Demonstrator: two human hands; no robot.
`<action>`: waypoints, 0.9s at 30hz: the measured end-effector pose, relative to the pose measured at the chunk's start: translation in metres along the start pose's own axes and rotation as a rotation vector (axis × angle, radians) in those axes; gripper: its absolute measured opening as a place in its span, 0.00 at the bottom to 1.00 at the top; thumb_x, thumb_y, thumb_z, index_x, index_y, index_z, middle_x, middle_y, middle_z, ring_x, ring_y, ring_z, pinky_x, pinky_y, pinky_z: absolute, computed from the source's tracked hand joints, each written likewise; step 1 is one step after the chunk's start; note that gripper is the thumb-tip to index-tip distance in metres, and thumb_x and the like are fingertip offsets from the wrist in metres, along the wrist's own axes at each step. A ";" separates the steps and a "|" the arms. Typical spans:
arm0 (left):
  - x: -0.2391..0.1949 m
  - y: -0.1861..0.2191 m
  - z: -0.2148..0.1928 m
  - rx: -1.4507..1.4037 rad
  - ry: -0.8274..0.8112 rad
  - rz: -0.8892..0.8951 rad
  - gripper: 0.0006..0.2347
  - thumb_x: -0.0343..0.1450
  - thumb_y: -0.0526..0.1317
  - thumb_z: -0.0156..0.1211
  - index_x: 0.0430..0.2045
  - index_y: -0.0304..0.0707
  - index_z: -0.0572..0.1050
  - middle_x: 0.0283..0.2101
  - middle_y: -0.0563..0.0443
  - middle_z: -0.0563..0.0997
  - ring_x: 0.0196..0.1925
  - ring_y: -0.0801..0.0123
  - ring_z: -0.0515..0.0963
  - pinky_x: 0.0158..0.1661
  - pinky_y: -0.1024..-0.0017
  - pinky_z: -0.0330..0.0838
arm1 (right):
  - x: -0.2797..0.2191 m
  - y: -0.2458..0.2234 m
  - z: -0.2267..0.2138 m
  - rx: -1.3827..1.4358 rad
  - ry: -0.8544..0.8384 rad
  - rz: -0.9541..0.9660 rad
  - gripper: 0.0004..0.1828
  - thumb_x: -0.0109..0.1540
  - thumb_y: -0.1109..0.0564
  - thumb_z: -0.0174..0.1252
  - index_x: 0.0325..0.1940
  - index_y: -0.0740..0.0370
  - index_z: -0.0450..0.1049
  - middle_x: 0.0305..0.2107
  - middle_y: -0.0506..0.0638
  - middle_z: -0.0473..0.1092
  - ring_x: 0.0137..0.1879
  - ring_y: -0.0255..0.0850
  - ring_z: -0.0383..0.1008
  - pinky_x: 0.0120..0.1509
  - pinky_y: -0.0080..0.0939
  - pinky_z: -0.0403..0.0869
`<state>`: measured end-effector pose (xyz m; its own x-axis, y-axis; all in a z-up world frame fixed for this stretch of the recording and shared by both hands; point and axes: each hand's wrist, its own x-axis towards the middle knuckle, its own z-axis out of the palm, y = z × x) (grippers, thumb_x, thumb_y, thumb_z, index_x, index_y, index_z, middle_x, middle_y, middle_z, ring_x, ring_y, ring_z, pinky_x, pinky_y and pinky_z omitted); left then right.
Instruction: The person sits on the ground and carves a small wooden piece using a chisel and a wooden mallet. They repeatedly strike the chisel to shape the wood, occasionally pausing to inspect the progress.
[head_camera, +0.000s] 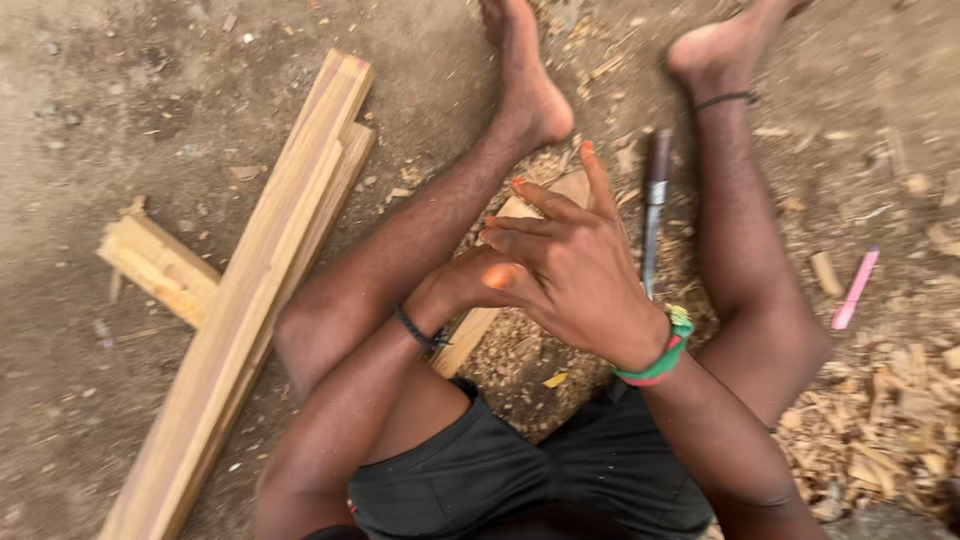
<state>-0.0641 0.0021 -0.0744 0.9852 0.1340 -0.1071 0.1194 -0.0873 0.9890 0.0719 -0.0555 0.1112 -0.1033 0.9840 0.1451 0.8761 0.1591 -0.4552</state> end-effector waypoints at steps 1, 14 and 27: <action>0.003 -0.007 0.003 0.027 0.015 0.048 0.23 0.76 0.48 0.58 0.63 0.37 0.66 0.62 0.43 0.73 0.64 0.61 0.76 0.62 0.63 0.73 | -0.004 0.001 0.001 0.026 0.012 -0.023 0.29 0.70 0.34 0.45 0.51 0.55 0.82 0.48 0.49 0.80 0.71 0.54 0.70 0.83 0.76 0.39; -0.018 -0.066 0.017 -0.094 0.113 -0.037 0.29 0.73 0.49 0.63 0.66 0.38 0.59 0.66 0.43 0.67 0.68 0.62 0.71 0.64 0.61 0.71 | 0.008 -0.016 0.035 0.065 -0.013 0.027 0.24 0.66 0.37 0.53 0.46 0.57 0.83 0.39 0.53 0.80 0.60 0.50 0.76 0.79 0.71 0.43; 0.007 -0.006 -0.001 0.036 0.273 -0.080 0.10 0.68 0.39 0.70 0.38 0.33 0.79 0.37 0.48 0.87 0.41 0.68 0.86 0.44 0.67 0.81 | -0.017 0.044 0.077 0.966 0.282 0.193 0.35 0.72 0.33 0.43 0.52 0.68 0.78 0.45 0.56 0.78 0.54 0.46 0.79 0.68 0.53 0.70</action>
<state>-0.0582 0.0044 -0.0815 0.9035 0.4021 -0.1482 0.2042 -0.1001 0.9738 0.0757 -0.0594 0.0211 0.2234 0.9647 0.1392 0.0999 0.1194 -0.9878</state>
